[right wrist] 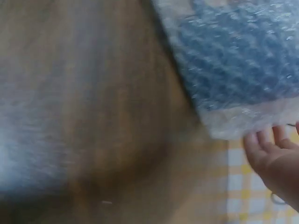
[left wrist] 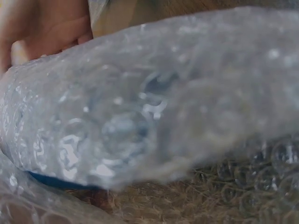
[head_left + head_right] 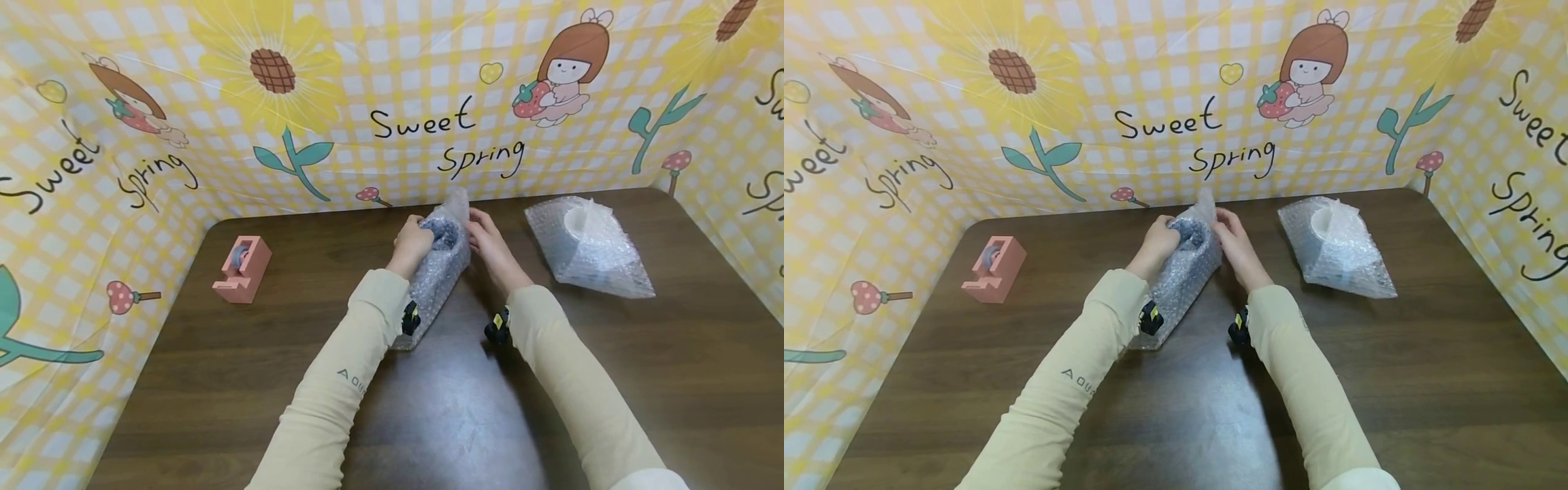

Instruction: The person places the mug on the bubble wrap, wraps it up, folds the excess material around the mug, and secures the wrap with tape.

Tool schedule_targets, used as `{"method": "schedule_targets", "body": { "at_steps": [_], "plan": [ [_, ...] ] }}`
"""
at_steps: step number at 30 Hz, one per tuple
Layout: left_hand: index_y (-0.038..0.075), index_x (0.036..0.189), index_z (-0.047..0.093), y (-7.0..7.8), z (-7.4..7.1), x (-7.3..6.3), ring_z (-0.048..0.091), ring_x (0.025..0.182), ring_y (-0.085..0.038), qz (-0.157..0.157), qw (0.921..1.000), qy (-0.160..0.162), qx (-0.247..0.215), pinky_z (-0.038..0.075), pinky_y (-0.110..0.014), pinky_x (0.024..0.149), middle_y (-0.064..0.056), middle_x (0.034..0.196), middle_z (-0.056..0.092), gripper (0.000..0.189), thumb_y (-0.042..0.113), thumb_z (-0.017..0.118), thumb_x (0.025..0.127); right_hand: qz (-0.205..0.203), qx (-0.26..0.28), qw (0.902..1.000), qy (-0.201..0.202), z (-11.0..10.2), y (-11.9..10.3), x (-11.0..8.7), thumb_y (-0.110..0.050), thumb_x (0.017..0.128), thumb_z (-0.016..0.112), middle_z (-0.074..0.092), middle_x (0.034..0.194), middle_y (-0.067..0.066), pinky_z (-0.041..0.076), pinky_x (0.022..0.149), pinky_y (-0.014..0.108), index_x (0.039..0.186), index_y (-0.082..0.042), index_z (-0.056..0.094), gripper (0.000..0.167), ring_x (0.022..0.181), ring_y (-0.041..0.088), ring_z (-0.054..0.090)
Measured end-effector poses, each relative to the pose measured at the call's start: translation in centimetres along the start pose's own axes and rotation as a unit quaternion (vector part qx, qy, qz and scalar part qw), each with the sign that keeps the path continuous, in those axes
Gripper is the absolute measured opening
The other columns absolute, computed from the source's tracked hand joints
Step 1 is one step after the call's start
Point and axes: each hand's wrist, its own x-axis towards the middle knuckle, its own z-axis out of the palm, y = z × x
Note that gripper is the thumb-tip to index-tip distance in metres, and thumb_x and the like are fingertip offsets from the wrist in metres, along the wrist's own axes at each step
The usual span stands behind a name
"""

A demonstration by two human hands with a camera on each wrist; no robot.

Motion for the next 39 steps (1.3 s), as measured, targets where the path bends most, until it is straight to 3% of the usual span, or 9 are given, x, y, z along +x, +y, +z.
{"method": "schedule_targets", "body": {
  "at_steps": [3,7,16,20,23,25,30,39],
  "plan": [
    [0.016,0.138,0.044,0.1,-0.1,-0.1,0.041,0.130,-0.037,-0.002,1.0000,0.003,0.007,0.035,-0.049,0.108,-0.008,0.143,0.049,0.047,0.014,0.039,0.091,-0.004,-0.085,0.9956,-0.038,0.3,-1.2,-0.4,-0.030,0.099,0.048,0.028,0.154,0.015,0.025,0.117,0.048,0.154,-0.020,0.015,0.065,0.140,0.030,0.031],
    [0.016,0.138,0.044,0.0,-0.1,-0.2,0.041,0.129,-0.036,-0.003,1.0000,-0.002,0.005,0.035,-0.049,0.107,-0.008,0.142,0.050,0.046,0.015,0.039,0.092,-0.016,-0.142,0.9887,-0.045,0.7,-1.7,-0.5,-0.019,0.097,0.052,0.026,0.156,0.015,0.029,0.115,0.050,0.153,-0.020,0.021,0.064,0.141,0.033,0.029],
    [0.016,0.137,0.044,0.0,-0.1,-0.1,0.041,0.129,-0.036,-0.004,1.0000,-0.002,-0.004,0.035,-0.049,0.106,-0.008,0.142,0.050,0.044,0.015,0.039,0.093,-0.039,-0.071,0.9953,-0.053,1.1,-1.0,-0.5,-0.015,0.100,0.046,0.024,0.159,0.004,0.020,0.120,0.044,0.148,-0.023,0.035,0.050,0.147,0.023,0.019],
    [0.016,0.138,0.044,-0.1,0.0,-0.1,0.039,0.130,-0.036,-0.004,1.0000,-0.007,-0.004,0.034,-0.049,0.108,-0.007,0.143,0.048,0.045,0.015,0.038,0.094,-0.033,-0.030,0.9963,-0.073,1.0,-1.1,-0.7,-0.032,0.104,0.036,0.023,0.160,0.000,0.012,0.122,0.042,0.149,-0.020,0.033,0.047,0.148,0.018,0.016],
    [0.014,0.138,0.044,-0.1,0.0,-0.1,0.038,0.131,-0.037,-0.002,0.9999,-0.005,-0.015,0.032,-0.050,0.109,-0.008,0.143,0.048,0.044,0.013,0.038,0.094,-0.019,-0.005,0.9978,-0.063,1.2,-1.4,-0.8,-0.048,0.103,0.025,0.025,0.159,-0.001,0.010,0.123,0.039,0.148,-0.018,0.036,0.055,0.148,0.016,0.017],
    [0.013,0.137,0.044,0.0,0.0,-0.2,0.038,0.131,-0.037,0.001,0.9998,-0.005,-0.020,0.032,-0.050,0.109,-0.009,0.143,0.049,0.044,0.013,0.039,0.094,-0.003,0.012,0.9994,-0.034,1.4,-1.6,-0.8,-0.050,0.102,0.027,0.026,0.159,-0.003,0.012,0.123,0.036,0.146,-0.017,0.041,0.057,0.148,0.014,0.018],
    [0.010,0.135,0.046,0.2,0.2,-0.2,0.040,0.129,-0.036,0.005,0.9997,-0.003,-0.025,0.031,-0.046,0.110,-0.011,0.140,0.052,0.041,0.012,0.039,0.094,0.015,0.028,0.9993,0.019,1.7,-1.7,-0.8,-0.034,0.101,0.045,0.039,0.153,-0.001,0.018,0.121,0.032,0.140,-0.016,0.049,0.043,0.145,0.013,0.028],
    [0.005,0.136,0.047,-0.1,0.0,-0.2,0.041,0.130,-0.036,-0.006,0.9989,0.000,-0.048,0.032,-0.045,0.112,-0.013,0.140,0.050,0.047,0.010,0.039,0.090,-0.027,-0.047,0.9982,0.024,1.7,-1.3,-0.4,-0.026,0.099,0.052,0.048,0.146,0.004,0.028,0.118,0.035,0.136,-0.014,0.053,0.039,0.140,0.017,0.037]
  ]
}}
